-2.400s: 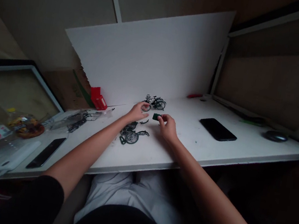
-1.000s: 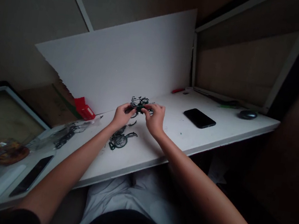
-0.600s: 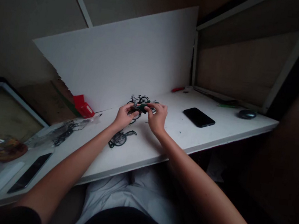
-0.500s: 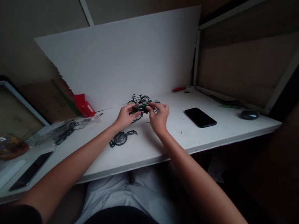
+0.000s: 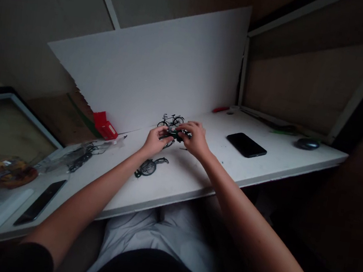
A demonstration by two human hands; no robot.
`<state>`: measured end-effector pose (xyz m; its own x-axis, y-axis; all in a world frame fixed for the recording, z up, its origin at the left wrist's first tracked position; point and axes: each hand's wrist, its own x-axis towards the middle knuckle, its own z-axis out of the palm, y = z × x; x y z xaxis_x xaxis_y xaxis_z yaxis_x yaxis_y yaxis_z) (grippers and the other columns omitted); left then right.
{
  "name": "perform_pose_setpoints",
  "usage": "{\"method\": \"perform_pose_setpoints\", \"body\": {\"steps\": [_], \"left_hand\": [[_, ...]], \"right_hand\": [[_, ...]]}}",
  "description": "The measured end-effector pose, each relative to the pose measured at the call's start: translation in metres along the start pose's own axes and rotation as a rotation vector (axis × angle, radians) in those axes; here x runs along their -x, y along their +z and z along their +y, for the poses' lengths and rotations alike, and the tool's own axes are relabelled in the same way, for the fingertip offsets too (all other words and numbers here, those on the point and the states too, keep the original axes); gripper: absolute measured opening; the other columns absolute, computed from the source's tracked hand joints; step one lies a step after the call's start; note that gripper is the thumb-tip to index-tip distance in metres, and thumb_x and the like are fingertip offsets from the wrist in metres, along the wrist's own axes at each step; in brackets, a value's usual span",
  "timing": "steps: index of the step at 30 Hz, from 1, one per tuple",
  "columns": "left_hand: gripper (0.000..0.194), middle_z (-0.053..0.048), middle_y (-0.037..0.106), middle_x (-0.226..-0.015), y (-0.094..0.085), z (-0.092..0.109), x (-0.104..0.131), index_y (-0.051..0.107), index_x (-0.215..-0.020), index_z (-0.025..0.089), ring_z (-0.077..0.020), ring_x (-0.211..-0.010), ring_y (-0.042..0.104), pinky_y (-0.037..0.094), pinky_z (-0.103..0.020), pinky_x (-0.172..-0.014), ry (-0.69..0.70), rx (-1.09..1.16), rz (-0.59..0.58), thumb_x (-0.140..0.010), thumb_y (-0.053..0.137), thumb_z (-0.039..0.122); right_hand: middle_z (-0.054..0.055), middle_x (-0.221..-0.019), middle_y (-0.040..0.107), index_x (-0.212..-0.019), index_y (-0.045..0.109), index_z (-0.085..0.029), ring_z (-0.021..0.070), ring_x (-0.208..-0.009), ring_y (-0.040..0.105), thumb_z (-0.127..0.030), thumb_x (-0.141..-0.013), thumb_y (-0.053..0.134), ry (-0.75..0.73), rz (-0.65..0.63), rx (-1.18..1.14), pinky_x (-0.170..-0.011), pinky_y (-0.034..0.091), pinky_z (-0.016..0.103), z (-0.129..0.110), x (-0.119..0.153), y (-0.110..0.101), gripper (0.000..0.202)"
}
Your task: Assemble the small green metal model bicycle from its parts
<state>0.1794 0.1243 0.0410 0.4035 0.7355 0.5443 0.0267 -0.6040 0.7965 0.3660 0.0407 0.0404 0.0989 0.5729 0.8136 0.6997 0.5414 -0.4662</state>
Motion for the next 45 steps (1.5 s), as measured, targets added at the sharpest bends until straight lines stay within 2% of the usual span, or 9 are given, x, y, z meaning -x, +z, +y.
{"method": "perform_pose_setpoints", "body": {"steps": [5, 11, 16, 20, 23, 25, 28, 38, 45], "left_hand": [[0.033, -0.012, 0.079, -0.107, -0.001, 0.001, -0.002, 0.071, -0.101, 0.016, -0.0272, -0.103, 0.076, 0.058, -0.045, -0.101, -0.039, 0.016, -0.006, -0.072, 0.087, 0.014], [0.031, -0.013, 0.079, -0.105, 0.001, 0.003, -0.004, 0.072, -0.098, 0.016, -0.0262, -0.100, 0.076, 0.058, -0.044, -0.103, -0.048, 0.003, -0.013, -0.072, 0.089, 0.018], [0.031, -0.013, 0.079, -0.105, 0.004, 0.001, -0.011, 0.073, -0.097, 0.015, -0.0266, -0.101, 0.076, 0.059, -0.043, -0.099, -0.067, 0.012, -0.038, -0.071, 0.090, 0.019], [0.034, -0.014, 0.078, -0.111, 0.007, -0.006, -0.021, 0.074, -0.100, 0.015, -0.0253, -0.097, 0.075, 0.060, -0.039, -0.092, -0.090, 0.052, -0.044, -0.071, 0.090, 0.025], [0.035, -0.013, 0.078, -0.109, 0.004, -0.015, -0.034, 0.075, -0.100, 0.014, -0.0233, -0.088, 0.074, 0.060, -0.038, -0.087, -0.115, 0.016, -0.032, -0.071, 0.089, 0.028], [0.031, -0.012, 0.078, -0.106, 0.000, -0.024, -0.046, 0.075, -0.096, 0.014, -0.0240, -0.092, 0.074, 0.059, -0.038, -0.090, -0.104, -0.015, 0.007, -0.070, 0.089, 0.026], [0.030, -0.011, 0.078, -0.105, -0.008, -0.041, -0.065, 0.075, -0.094, 0.015, -0.0244, -0.097, 0.073, 0.057, -0.039, -0.096, -0.121, -0.049, 0.078, -0.067, 0.088, 0.021], [0.024, -0.008, 0.075, -0.091, -0.022, -0.092, -0.113, 0.075, -0.086, 0.013, -0.0230, -0.095, 0.072, 0.055, -0.034, -0.090, -0.196, -0.090, 0.184, -0.064, 0.083, 0.008], [0.023, -0.010, 0.076, -0.092, -0.029, -0.111, -0.118, 0.072, -0.083, 0.012, -0.0211, -0.092, 0.072, 0.054, -0.032, -0.090, -0.272, -0.054, 0.259, -0.064, 0.083, 0.006]], "right_hand": [[0.007, -0.104, 0.079, -0.106, 0.080, -0.028, 0.0298, -0.099, 0.068, -0.014, -0.092, 0.064, -0.041, -0.109, -0.015, -0.096, 0.050, 0.050, -0.003, -0.004, -0.004, 0.026], [0.010, -0.104, 0.078, -0.109, 0.080, -0.026, 0.0305, -0.096, 0.067, -0.015, -0.094, 0.060, -0.040, -0.150, 0.022, -0.093, 0.051, 0.051, 0.003, -0.004, -0.006, 0.027], [0.010, -0.106, 0.078, -0.111, 0.079, -0.026, 0.0320, -0.103, 0.065, -0.013, -0.094, 0.059, -0.028, -0.137, 0.070, -0.096, 0.050, 0.052, 0.009, -0.003, -0.006, 0.029], [0.012, -0.129, 0.072, -0.128, 0.072, -0.026, 0.0349, -0.120, 0.060, -0.019, -0.095, 0.062, -0.003, -0.052, 0.141, -0.103, 0.047, 0.055, 0.012, -0.003, -0.010, 0.035], [0.017, -0.129, 0.067, -0.130, 0.066, -0.022, 0.0370, -0.121, 0.057, -0.026, -0.099, 0.057, 0.080, 0.125, 0.203, -0.105, 0.046, 0.058, 0.019, -0.004, -0.016, 0.033], [0.017, -0.123, 0.067, -0.127, 0.064, -0.020, 0.0362, -0.117, 0.058, -0.027, -0.099, 0.054, 0.132, 0.227, 0.203, -0.104, 0.045, 0.058, 0.027, -0.005, -0.021, 0.030], [0.015, -0.115, 0.068, -0.123, 0.059, -0.023, 0.0325, -0.109, 0.061, -0.024, -0.097, 0.053, 0.164, 0.286, 0.164, -0.102, 0.047, 0.055, 0.040, -0.005, -0.026, 0.028], [0.012, -0.110, 0.065, -0.125, 0.055, -0.026, 0.0307, -0.104, 0.062, -0.021, -0.094, 0.054, 0.192, 0.201, 0.077, -0.095, 0.051, 0.056, 0.059, 0.009, -0.011, 0.031], [0.012, -0.110, 0.066, -0.124, 0.054, -0.025, 0.0301, -0.103, 0.062, -0.017, -0.090, 0.052, 0.238, 0.178, 0.050, -0.094, 0.052, 0.056, 0.062, 0.015, -0.006, 0.034]]}}
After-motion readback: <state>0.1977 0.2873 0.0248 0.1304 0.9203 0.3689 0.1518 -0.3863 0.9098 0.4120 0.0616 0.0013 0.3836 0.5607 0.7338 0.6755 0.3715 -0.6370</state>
